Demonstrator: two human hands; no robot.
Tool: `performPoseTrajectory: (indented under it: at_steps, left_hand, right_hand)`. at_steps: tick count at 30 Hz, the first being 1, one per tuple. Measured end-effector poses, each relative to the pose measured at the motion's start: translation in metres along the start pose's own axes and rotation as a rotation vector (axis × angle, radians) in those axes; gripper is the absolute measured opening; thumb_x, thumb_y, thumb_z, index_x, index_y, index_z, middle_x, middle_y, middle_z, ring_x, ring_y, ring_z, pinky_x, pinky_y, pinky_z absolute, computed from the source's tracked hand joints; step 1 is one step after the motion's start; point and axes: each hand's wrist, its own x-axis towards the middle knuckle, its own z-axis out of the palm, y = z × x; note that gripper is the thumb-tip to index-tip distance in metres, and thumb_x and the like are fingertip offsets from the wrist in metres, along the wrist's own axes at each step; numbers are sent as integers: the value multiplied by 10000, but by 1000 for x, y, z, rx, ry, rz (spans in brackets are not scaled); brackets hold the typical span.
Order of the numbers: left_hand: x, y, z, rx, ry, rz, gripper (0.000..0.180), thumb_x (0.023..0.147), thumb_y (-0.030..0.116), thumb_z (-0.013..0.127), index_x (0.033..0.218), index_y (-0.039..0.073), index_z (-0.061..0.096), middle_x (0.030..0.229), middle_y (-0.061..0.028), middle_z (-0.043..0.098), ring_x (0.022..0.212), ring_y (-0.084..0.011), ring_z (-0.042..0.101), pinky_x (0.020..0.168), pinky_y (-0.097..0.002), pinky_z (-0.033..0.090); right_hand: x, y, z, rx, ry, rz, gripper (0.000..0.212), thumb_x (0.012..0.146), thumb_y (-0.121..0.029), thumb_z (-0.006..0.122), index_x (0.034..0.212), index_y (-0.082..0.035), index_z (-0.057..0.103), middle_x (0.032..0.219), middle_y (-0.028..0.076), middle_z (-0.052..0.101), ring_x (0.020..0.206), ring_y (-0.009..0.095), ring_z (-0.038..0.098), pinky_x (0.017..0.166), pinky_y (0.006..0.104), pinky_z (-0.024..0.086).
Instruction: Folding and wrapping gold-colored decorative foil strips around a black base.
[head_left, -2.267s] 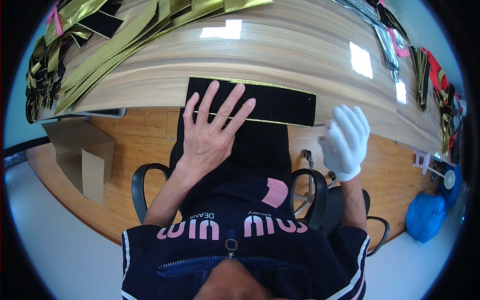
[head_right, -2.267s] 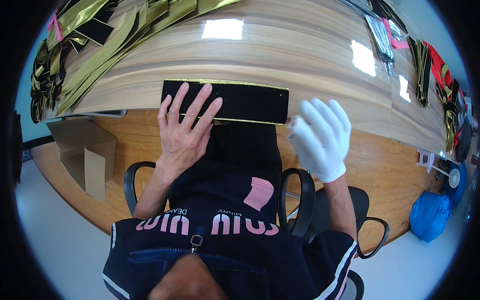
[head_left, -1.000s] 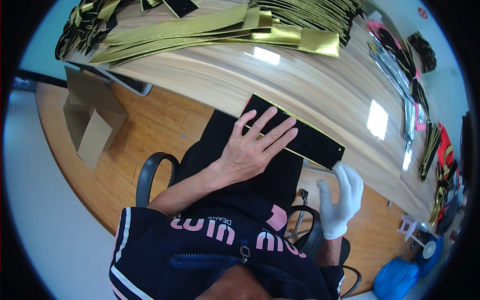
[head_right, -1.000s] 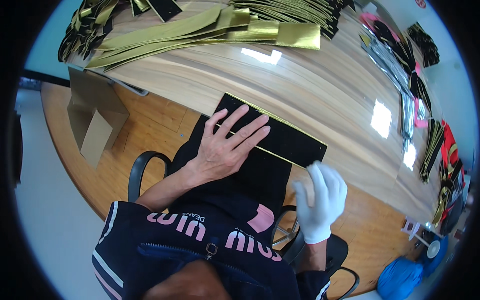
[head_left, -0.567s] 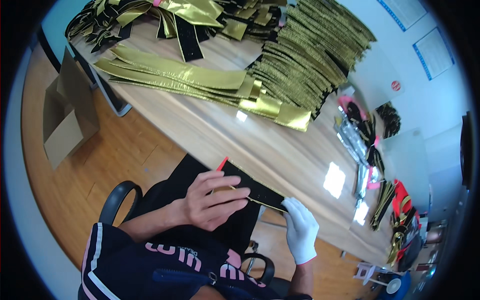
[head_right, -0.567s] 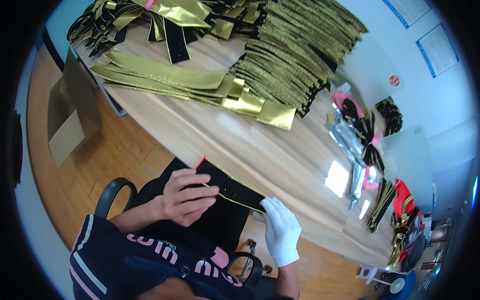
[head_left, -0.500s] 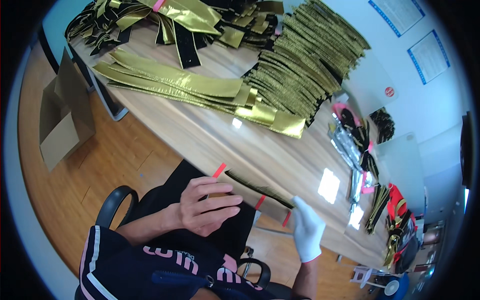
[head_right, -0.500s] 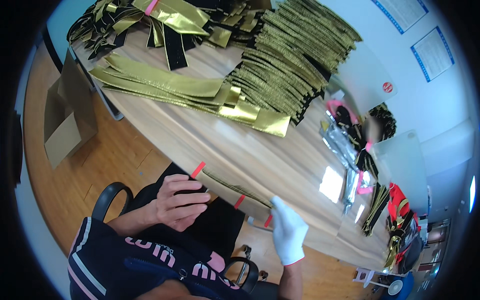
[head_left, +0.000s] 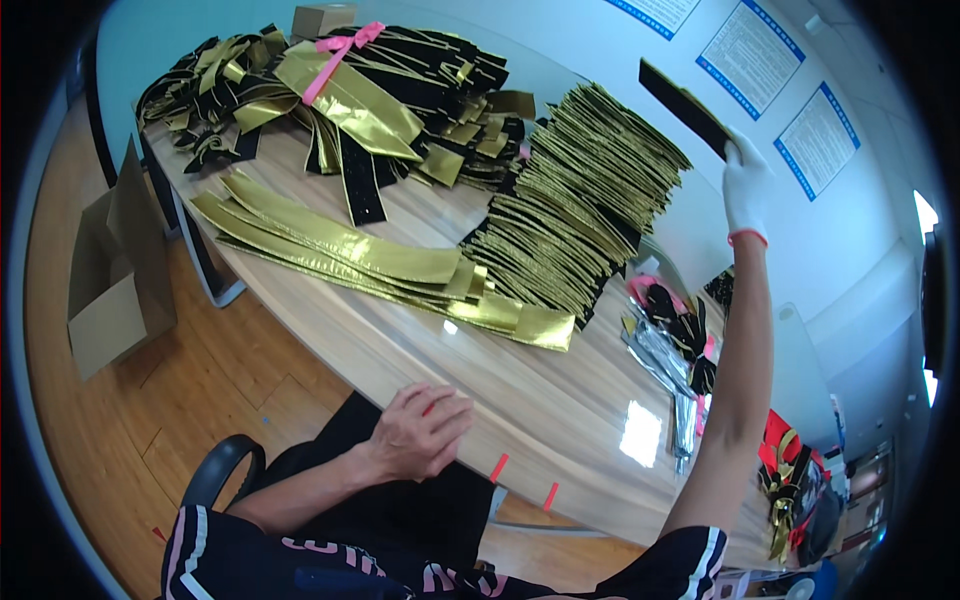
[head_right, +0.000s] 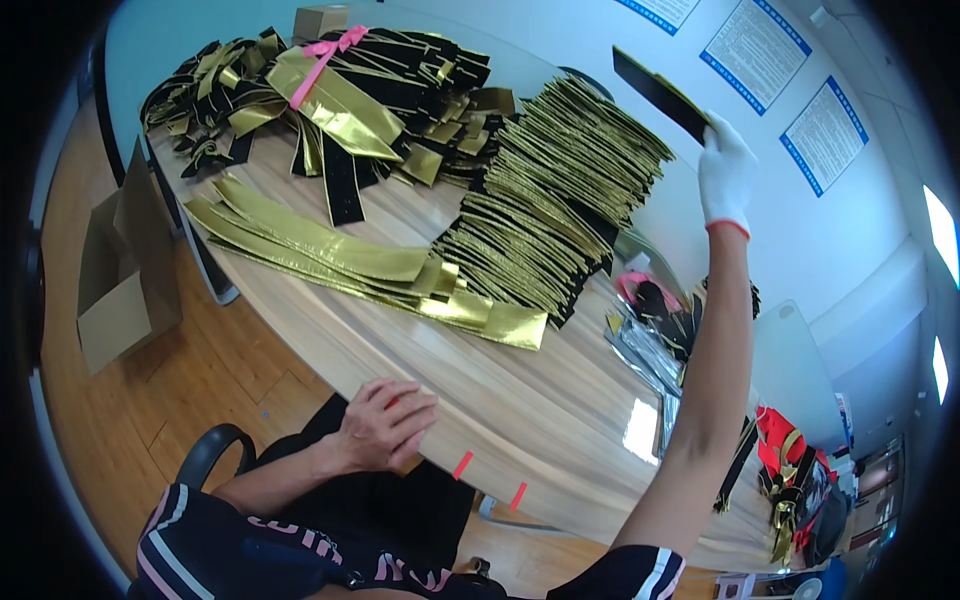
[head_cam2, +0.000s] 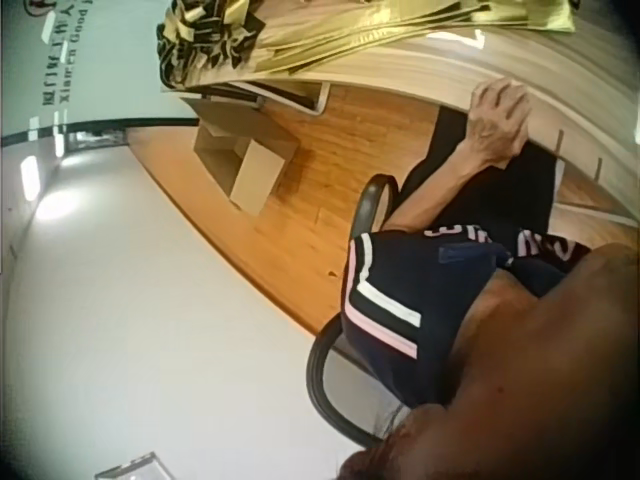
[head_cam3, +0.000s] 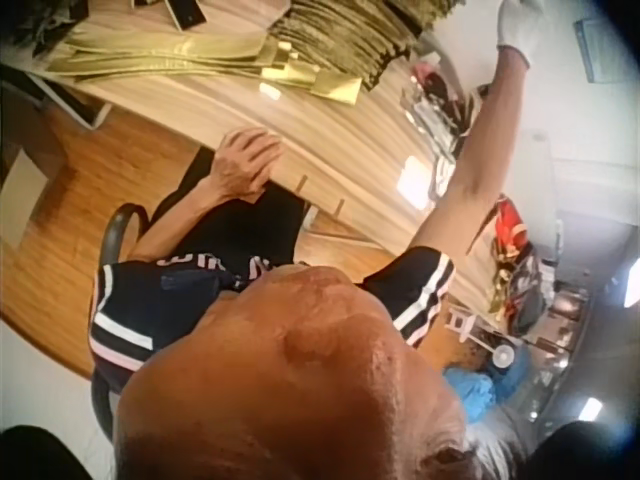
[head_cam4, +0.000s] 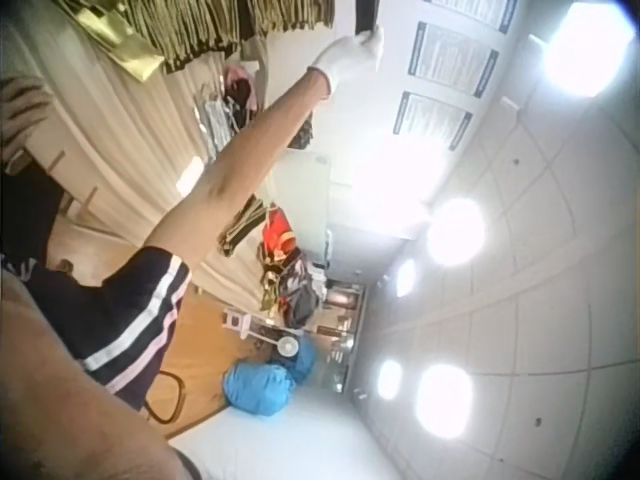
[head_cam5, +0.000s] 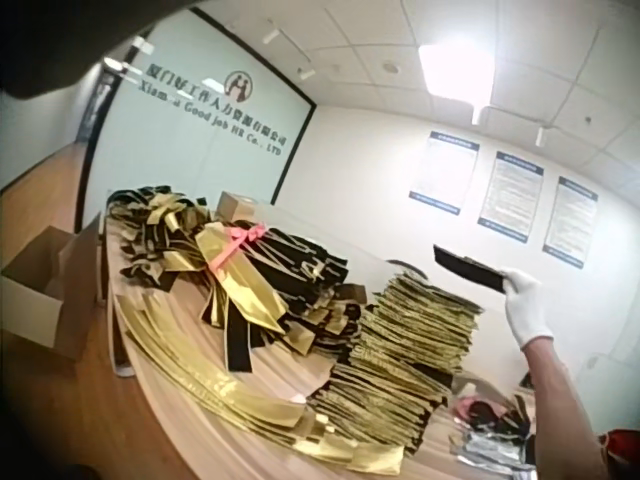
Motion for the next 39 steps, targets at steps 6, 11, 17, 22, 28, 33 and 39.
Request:
performPoseTrajectory:
  at_steps: [6,11,17,22,28,33,39]
  left_hand:
    - [-4,4,2,9,-44,-3,341,882,285,665,1179,146,759,1339,-15,693,1258,-242,625,1091,-466,450]
    - [-6,6,3,-25,-53,-20,356,876,280,666,1196,149,753,1352,-20,679,1274,-244,621,1095,-455,448]
    - [-4,-4,5,27,-21,-4,407,844,271,683,1222,133,741,1361,-31,670,1295,-268,608,1086,-439,461]
    - [-4,-3,5,23,-15,-18,374,840,264,690,1188,139,746,1358,-41,679,1306,-263,610,1092,-439,454]
    - [-6,1,8,37,3,-9,388,835,267,701,1197,134,742,1350,-37,683,1294,-263,622,1097,-437,447]
    - [-9,2,8,11,22,-2,391,832,268,713,1199,134,738,1337,-40,683,1270,-252,629,1081,-433,449]
    - [-8,0,6,12,35,-7,389,828,245,722,1199,128,733,1336,-40,681,1268,-247,629,1062,-417,454]
  right_hand:
    - [17,25,86,-90,-467,64,367,967,-247,602,1290,-166,756,1187,208,746,1126,399,707,990,462,544]
    - [-3,36,87,-24,-221,-102,384,978,-198,610,1322,-85,738,1282,199,740,1189,349,708,1065,402,512]
    - [-78,-101,50,409,-490,-215,260,1016,-75,666,1256,-17,749,1221,137,768,1096,215,734,987,322,544]
    - [-172,-199,51,415,-905,-524,439,898,-235,761,1301,-68,702,1168,157,749,1052,380,704,925,458,563]
    - [-211,-237,87,378,-693,-603,476,870,-319,798,1250,-47,707,1233,158,719,1138,335,672,1025,467,484]
    - [-230,-240,117,337,-735,-614,294,897,-223,762,1154,-81,741,1006,93,749,991,305,691,898,443,503]
    - [-228,-236,122,243,-709,-675,231,901,-102,671,1118,-97,750,961,89,742,965,296,687,876,433,504]
